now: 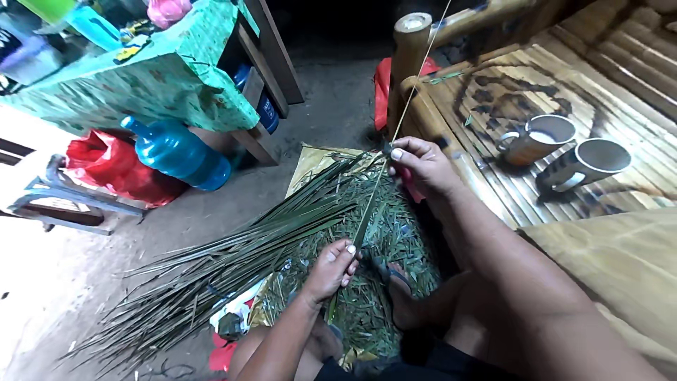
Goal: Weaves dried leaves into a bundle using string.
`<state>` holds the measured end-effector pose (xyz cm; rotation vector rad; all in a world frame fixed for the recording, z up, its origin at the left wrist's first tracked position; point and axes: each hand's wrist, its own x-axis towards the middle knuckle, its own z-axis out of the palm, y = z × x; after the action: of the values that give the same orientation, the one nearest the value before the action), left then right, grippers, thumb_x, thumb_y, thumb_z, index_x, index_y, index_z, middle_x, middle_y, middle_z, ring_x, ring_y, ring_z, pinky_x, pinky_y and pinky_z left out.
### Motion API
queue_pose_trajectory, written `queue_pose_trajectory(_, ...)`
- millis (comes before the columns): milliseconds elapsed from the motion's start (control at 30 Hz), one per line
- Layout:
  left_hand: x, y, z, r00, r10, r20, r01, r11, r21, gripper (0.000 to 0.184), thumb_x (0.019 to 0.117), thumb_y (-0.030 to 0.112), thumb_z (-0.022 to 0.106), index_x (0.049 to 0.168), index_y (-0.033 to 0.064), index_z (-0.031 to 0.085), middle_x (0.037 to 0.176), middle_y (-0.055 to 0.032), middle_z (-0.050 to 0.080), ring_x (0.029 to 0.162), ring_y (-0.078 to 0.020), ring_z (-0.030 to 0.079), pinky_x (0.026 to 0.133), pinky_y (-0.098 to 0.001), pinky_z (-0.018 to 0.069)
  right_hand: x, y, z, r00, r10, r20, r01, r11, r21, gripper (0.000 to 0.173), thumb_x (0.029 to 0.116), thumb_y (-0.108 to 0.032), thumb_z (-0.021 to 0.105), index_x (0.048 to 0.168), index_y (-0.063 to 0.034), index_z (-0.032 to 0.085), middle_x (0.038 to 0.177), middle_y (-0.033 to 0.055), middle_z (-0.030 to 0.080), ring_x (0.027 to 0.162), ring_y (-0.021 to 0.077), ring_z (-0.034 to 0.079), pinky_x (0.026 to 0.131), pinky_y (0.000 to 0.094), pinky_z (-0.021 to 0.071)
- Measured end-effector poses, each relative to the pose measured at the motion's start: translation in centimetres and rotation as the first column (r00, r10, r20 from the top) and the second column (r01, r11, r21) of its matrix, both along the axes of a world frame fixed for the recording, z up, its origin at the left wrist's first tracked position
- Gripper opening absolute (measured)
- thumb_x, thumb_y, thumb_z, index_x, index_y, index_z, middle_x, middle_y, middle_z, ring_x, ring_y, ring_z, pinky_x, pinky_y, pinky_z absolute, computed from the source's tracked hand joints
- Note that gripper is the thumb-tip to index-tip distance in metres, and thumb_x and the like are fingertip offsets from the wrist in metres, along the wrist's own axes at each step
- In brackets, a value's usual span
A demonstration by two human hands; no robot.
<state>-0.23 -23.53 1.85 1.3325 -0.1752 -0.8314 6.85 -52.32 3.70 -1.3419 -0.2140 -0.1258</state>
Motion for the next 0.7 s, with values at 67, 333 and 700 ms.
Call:
queue_pose_trajectory(67,0.0,0.0,-0.3,1.0,0.018,0.007,-0.018,1.0,0.014,0.026,0.1087,0.015,0.038,0.107,0.0041,0.061,0.07,0.0022,0.059,0.05,-0.0038,0.052,0.046,-0.0171,0.0456,-0.1,0.2,0.2,0.999,0.037,-0.035,-0.037,0.999,0.001,0.019,0.1028,-0.016,0.055,0.114,-0.0048,0.066,0.08,0.0015,0.068,0.062,0.0087,0.063,0.055,0.0246,0.0556)
queue_pose_trajectory(333,-0.5,0.1,-0.7,0.989,0.008,0.149,-0.05,0.959,0.278,0.024,0.1106,0.016,0.038,0.109,0.0036,0.058,0.076,-0.0002,0.059,0.056,-0.0089,0.057,0.053,-0.023,0.0527,0.6,1.0,-0.2,0.966,-0.198,-0.164,0.199,0.98,-0.008,0.016,0.1054,-0.014,0.054,0.113,-0.0036,0.064,0.082,0.0032,0.068,0.063,0.0106,0.063,0.056,0.0258,0.0554)
queue_pose_trajectory(700,1.5,-0.2,0.0,0.961,0.276,-0.011,-0.275,0.96,0.043,0.021,0.1087,0.013,0.039,0.106,0.0047,0.058,0.067,0.0033,0.049,0.048,-0.0037,0.042,0.045,-0.0176,0.0395,-3.1,7.2,-2.8,0.846,0.478,-0.237,-0.517,0.844,-0.142,0.024,0.1031,-0.022,0.057,0.096,-0.0024,0.068,0.072,0.0022,0.066,0.058,0.0082,0.06,0.055,0.0247,0.0525)
